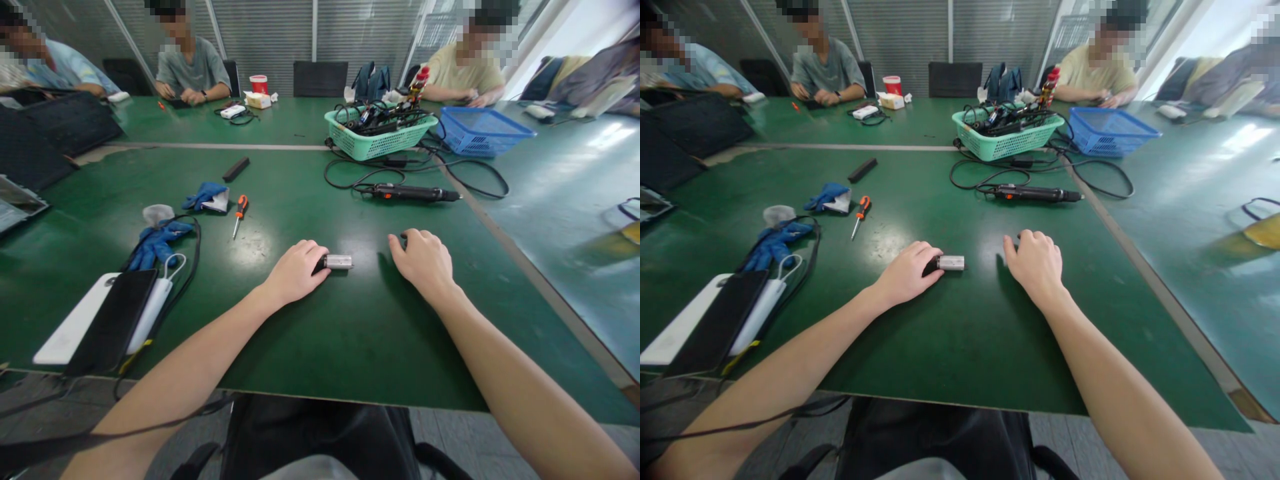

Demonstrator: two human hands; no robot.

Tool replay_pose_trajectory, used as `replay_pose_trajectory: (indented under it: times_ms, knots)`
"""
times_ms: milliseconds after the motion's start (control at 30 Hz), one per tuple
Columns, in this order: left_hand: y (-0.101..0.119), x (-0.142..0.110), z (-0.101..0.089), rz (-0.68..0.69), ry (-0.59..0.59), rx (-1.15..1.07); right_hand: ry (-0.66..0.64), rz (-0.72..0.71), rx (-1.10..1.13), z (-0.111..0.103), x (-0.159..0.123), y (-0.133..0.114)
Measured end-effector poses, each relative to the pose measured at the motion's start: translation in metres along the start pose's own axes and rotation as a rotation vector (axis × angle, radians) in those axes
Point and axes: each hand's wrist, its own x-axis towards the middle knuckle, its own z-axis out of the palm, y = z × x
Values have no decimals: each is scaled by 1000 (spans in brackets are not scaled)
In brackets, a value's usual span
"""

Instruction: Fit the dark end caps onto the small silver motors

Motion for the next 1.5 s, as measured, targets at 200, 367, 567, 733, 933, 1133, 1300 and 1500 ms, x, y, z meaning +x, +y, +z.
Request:
replay_pose_trajectory:
  times_ms: [200,367,567,733,933,1133,1300,1500]
  knots:
    - [0,0,-2,5,0,6,36,-28,-15,0,3,7]
    - [2,0,-3,2,-7,0,4,-254,189,6,-5,-8]
    - [2,1,-3,4,-5,1,-74,-603,439,4,-21,-34]
    - [2,2,-2,10,-8,14,-113,-745,507,-1,-31,-43]
    - [0,2,-1,50,-26,16,-141,-818,525,-3,-32,-43]
    - [0,2,-2,53,-33,3,-154,-818,528,-3,-31,-43]
    - [2,1,-3,64,-41,0,-136,-812,538,-3,-31,-43]
    - [3,1,-3,67,-35,15,-118,-804,555,0,-31,-42]
